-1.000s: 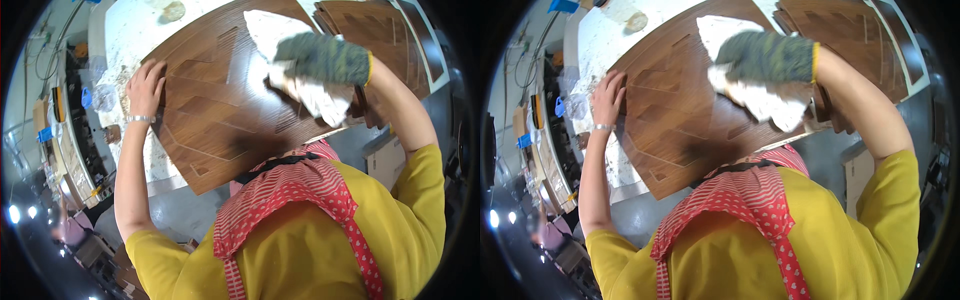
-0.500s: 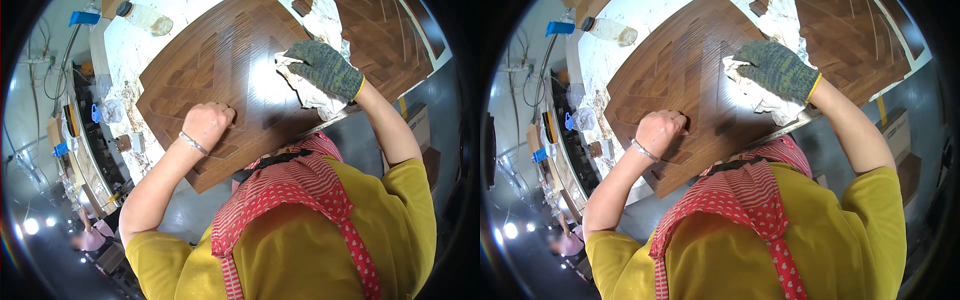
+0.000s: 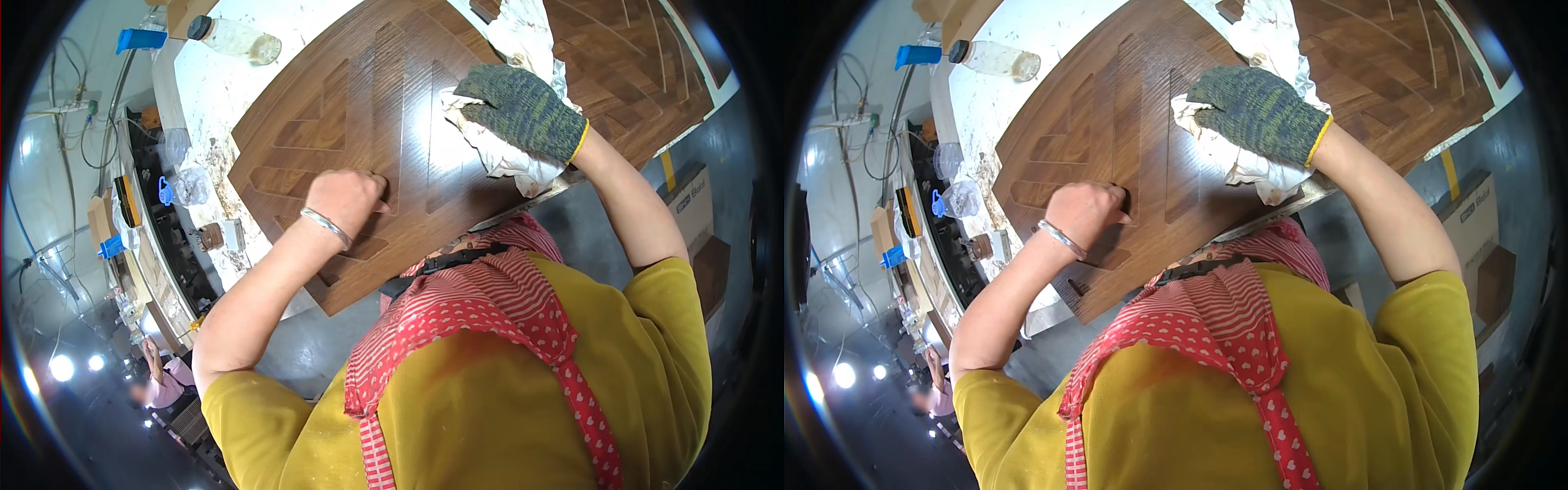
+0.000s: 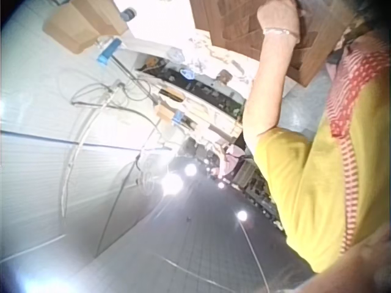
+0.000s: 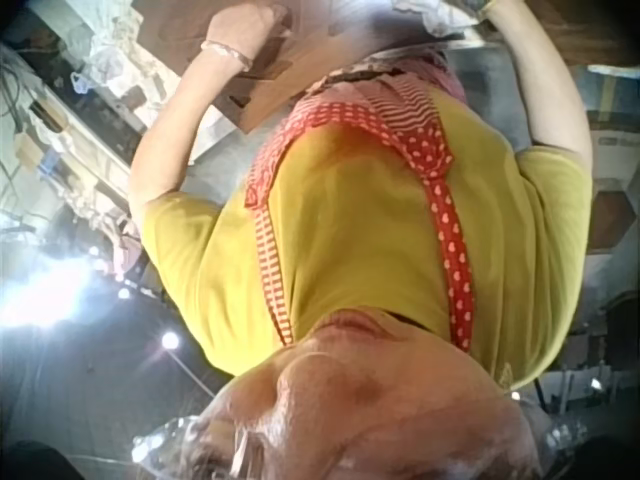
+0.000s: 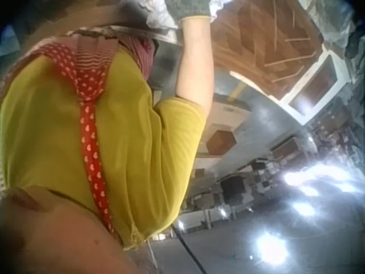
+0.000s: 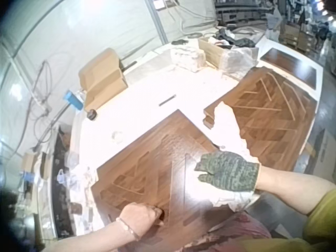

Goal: The person is using a cloth and a liquid from a bottle to polish and clean the surface of decorative wooden panels.

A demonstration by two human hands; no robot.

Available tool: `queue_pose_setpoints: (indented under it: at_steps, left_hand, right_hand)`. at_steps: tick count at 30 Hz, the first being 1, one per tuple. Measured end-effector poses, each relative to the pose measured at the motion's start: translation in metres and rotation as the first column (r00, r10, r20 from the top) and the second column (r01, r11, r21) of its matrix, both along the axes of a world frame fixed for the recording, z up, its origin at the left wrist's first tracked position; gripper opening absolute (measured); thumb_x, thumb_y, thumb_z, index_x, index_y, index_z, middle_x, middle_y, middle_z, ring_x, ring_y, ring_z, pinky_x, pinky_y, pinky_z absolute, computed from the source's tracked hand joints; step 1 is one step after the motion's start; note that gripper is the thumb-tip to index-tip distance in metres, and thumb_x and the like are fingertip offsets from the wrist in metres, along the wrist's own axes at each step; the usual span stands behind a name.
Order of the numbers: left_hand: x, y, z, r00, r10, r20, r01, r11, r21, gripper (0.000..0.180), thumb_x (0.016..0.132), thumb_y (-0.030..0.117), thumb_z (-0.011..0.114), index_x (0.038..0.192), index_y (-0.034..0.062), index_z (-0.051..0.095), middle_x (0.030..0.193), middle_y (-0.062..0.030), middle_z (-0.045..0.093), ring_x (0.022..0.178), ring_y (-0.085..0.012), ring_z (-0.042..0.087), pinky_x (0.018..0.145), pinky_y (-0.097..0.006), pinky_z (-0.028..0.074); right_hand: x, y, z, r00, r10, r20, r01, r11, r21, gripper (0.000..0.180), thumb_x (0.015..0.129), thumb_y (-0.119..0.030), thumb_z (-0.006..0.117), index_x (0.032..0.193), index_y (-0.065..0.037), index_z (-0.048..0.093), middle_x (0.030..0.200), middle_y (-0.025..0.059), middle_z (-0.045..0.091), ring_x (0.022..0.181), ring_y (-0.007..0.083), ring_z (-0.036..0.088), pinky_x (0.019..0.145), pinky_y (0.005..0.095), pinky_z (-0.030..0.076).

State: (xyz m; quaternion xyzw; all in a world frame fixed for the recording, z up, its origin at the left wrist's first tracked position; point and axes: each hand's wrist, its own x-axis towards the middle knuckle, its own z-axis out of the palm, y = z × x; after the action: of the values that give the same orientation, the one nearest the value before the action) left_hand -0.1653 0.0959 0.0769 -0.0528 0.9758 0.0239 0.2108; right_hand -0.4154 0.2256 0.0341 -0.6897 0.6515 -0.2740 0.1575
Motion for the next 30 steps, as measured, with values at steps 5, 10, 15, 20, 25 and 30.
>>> queue_pose_setpoints:
  at_steps: [5, 10, 15, 20, 25, 30]
  left_hand:
    - [-0.006, 0.009, 0.004, 0.986, 0.127, 0.112, -0.128, 0.992, -0.002, 0.027, 0.073, 0.036, 0.066, 0.073, 0.0086, 0.061, 0.070, -0.0100, 0.063, 0.068, -0.0271, 0.063, 0.057, -0.038, 0.050]
    - [-0.003, 0.002, 0.007, 0.970, 0.182, 0.163, -0.187, 0.982, 0.014, 0.027, 0.074, 0.035, 0.066, 0.074, 0.0089, 0.062, 0.071, -0.0104, 0.063, 0.068, -0.0279, 0.063, 0.058, -0.038, 0.049]
    - [0.009, -0.003, 0.004, 0.981, 0.179, 0.081, -0.179, 0.984, -0.010, 0.027, 0.074, 0.036, 0.065, 0.075, 0.0097, 0.063, 0.068, -0.0096, 0.062, 0.067, -0.0272, 0.063, 0.056, -0.038, 0.049]
    - [0.000, 0.007, 0.004, 0.977, 0.189, 0.099, -0.190, 0.982, -0.003, 0.027, 0.074, 0.037, 0.064, 0.075, 0.0097, 0.063, 0.067, -0.0097, 0.062, 0.066, -0.0281, 0.062, 0.056, -0.038, 0.049]
    - [0.007, -0.006, 0.007, 0.952, 0.256, 0.167, -0.252, 0.967, -0.050, 0.028, 0.074, 0.038, 0.064, 0.074, 0.0097, 0.062, 0.066, -0.0098, 0.061, 0.066, -0.0287, 0.062, 0.055, -0.038, 0.048]
    - [0.004, 0.008, -0.001, 0.986, 0.162, 0.046, -0.163, 0.986, 0.016, 0.027, 0.073, 0.038, 0.065, 0.074, 0.0113, 0.063, 0.066, -0.0088, 0.062, 0.066, -0.0265, 0.063, 0.055, -0.038, 0.049]
  right_hand:
    - [0.004, 0.001, 0.001, 0.999, -0.043, -0.008, 0.043, 0.999, -0.030, 0.030, 0.085, -0.024, 0.058, 0.103, -0.001, 0.060, 0.097, 0.0145, 0.059, 0.093, 0.0307, 0.056, 0.083, 0.0372, 0.045]
    - [0.004, 0.002, -0.005, 0.998, -0.053, -0.018, 0.052, 0.996, -0.073, 0.031, 0.084, -0.025, 0.059, 0.104, -0.001, 0.060, 0.099, 0.0139, 0.058, 0.093, 0.0307, 0.056, 0.084, 0.0369, 0.045]
    - [0.004, -0.002, -0.003, 0.998, -0.054, 0.018, 0.054, 0.998, 0.012, 0.031, 0.086, -0.025, 0.057, 0.104, -0.001, 0.060, 0.099, 0.0150, 0.058, 0.093, 0.0316, 0.055, 0.083, 0.0373, 0.045]
    - [0.004, 0.000, -0.005, 0.998, -0.057, -0.028, 0.056, 0.997, -0.054, 0.031, 0.086, -0.025, 0.057, 0.104, -0.001, 0.060, 0.096, 0.0153, 0.057, 0.091, 0.0317, 0.055, 0.082, 0.0382, 0.045]
    - [0.004, -0.001, -0.009, 0.997, -0.052, -0.053, 0.047, 0.993, -0.106, 0.030, 0.085, -0.024, 0.057, 0.103, -0.001, 0.061, 0.094, 0.0149, 0.057, 0.091, 0.0314, 0.055, 0.082, 0.0381, 0.045]
    - [0.007, -0.002, -0.002, 0.998, -0.053, -0.025, 0.052, 0.997, -0.048, 0.028, 0.086, -0.024, 0.056, 0.101, -0.001, 0.061, 0.096, 0.0143, 0.057, 0.091, 0.0305, 0.055, 0.082, 0.0374, 0.045]
